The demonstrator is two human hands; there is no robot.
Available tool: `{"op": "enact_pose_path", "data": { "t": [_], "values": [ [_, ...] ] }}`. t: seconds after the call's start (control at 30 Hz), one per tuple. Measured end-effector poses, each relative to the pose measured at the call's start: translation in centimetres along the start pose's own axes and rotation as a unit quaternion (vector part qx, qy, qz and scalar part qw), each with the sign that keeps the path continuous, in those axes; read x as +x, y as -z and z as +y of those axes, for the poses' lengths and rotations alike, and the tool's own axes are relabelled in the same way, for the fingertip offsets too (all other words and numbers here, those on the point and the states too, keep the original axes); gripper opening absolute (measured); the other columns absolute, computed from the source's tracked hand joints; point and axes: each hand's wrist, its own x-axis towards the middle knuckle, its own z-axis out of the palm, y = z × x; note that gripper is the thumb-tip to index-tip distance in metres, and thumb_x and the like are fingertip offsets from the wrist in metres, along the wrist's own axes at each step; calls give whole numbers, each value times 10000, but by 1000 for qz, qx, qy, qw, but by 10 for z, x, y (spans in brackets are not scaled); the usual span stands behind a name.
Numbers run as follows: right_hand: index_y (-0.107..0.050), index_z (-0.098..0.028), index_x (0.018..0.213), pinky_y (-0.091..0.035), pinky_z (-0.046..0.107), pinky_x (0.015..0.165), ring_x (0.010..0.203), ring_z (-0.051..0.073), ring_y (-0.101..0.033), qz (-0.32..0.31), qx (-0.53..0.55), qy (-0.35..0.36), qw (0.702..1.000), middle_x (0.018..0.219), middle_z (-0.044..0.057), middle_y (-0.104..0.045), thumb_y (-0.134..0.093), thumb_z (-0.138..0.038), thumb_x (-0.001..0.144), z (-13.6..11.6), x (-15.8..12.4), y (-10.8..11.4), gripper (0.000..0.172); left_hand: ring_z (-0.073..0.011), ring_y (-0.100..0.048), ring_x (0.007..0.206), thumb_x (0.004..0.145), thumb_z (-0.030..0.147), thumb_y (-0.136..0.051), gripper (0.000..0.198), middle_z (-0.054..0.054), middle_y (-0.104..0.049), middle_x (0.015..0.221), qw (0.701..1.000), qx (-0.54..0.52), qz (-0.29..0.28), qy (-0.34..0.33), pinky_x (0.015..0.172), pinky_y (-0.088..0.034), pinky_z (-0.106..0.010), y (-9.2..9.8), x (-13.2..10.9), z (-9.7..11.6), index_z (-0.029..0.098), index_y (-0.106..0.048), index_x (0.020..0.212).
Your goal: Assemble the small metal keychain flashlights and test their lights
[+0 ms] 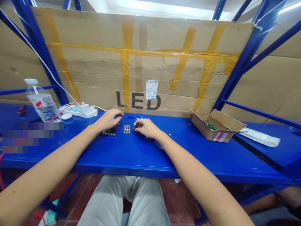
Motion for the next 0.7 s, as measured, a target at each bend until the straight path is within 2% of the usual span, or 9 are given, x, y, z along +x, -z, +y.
{"op": "enact_pose_path", "data": {
  "t": [0.07, 0.13, 0.27, 0.37, 0.5, 0.6, 0.7],
  "values": [
    [-668, -181, 875, -526, 331, 877, 922, 191, -701, -11, 13, -4, 1000, 940, 43, -746, -684, -140, 789, 0, 0, 0, 96, -262, -661, 954, 836, 181, -540, 234, -122, -728, 1010, 995, 46, -64, 64, 883, -481, -369, -2, -1, -18, 166, -736, 963],
    [-659, -182, 871, -532, 328, 870, 916, 191, -707, -26, 24, -10, 999, 933, 41, -750, -681, -135, 790, -1, 0, -1, 96, -265, -676, 935, 831, 218, -564, 220, -117, -745, 1003, 985, 50, -122, 108, 845, -482, -347, -7, -3, -30, 182, -754, 937],
    [-648, -182, 863, -542, 328, 847, 896, 192, -714, -49, 28, -22, 998, 924, 45, -757, -686, -142, 796, -3, -1, -1, 87, -248, -691, 881, 826, 269, -594, 197, -94, -764, 943, 974, 26, -176, 141, 785, -483, -310, -15, -1, -37, 200, -771, 876],
    [-644, -181, 865, -543, 329, 853, 902, 191, -715, -51, 28, -26, 998, 928, 47, -759, -689, -141, 797, -3, -1, -1, 91, -218, -690, 837, 795, 227, -618, 153, -76, -762, 894, 972, 9, -181, 151, 750, -484, -281, -17, 4, -35, 199, -764, 830],
    [-641, -178, 860, -542, 328, 861, 911, 189, -716, -51, 30, -26, 998, 934, 50, -762, -686, -132, 797, -5, -2, -1, 90, -173, -675, 742, 693, 154, -664, 95, -46, -751, 801, 971, -40, -153, 181, 686, -486, -238, -19, 6, -35, 190, -738, 740],
    [-639, -175, 860, -543, 332, 857, 905, 193, -719, -55, 36, -29, 997, 935, 51, -764, -688, -130, 795, -7, -3, -1, 93, -163, -658, 666, 636, 130, -656, 100, -27, -728, 702, 977, -76, -127, 155, 617, -474, -228, -20, 5, -37, 199, -722, 664],
    [-630, -176, 860, -540, 332, 866, 913, 191, -722, -65, 50, -32, 996, 937, 51, -768, -674, -118, 800, -9, -3, -1, 94, -155, -633, 592, 612, 109, -628, 131, -19, -701, 628, 981, -84, -125, 121, 564, -449, -227, -21, 4, -39, 210, -709, 596]
  ]
}}
